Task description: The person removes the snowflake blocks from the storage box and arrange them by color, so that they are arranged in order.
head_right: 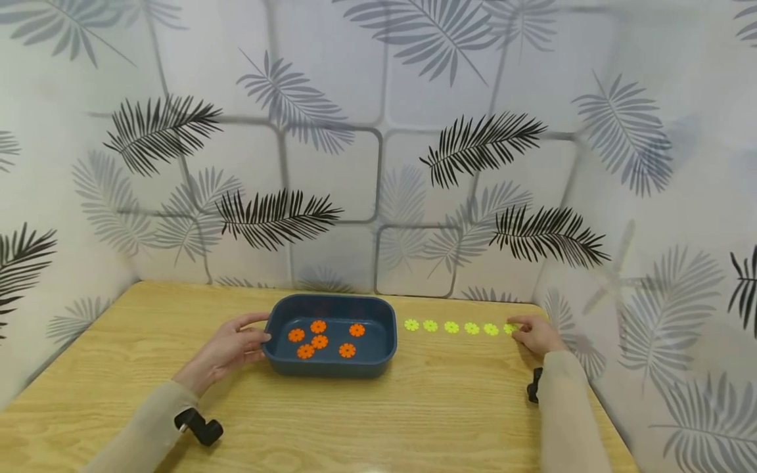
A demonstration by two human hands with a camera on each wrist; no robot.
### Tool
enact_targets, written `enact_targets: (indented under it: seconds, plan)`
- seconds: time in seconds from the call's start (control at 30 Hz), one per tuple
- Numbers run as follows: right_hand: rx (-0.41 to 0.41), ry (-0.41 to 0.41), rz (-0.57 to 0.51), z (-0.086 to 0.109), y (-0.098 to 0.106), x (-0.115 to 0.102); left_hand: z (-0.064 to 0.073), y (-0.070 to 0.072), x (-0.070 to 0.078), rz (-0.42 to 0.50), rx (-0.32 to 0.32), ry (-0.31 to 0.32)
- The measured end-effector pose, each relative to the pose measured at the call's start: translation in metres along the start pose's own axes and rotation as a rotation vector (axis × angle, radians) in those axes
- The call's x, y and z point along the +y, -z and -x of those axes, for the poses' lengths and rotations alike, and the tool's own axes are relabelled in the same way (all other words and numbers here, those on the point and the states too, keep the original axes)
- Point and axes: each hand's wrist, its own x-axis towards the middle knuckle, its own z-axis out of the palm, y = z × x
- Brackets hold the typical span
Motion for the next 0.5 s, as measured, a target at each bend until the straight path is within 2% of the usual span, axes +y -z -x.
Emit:
enact_targets:
  seconds: [0.27,0.5]
  plan:
    - [0.033,-0.027,-0.12,0.003,0.003,-0.004,0.001,0.001,0.002,0.004,0.004,-0.008]
    - [0.0,-0.051,-0.279,-0.001,0.006,-0.03,0.0,-0.001,0.0,0.001,0.006,-0.003]
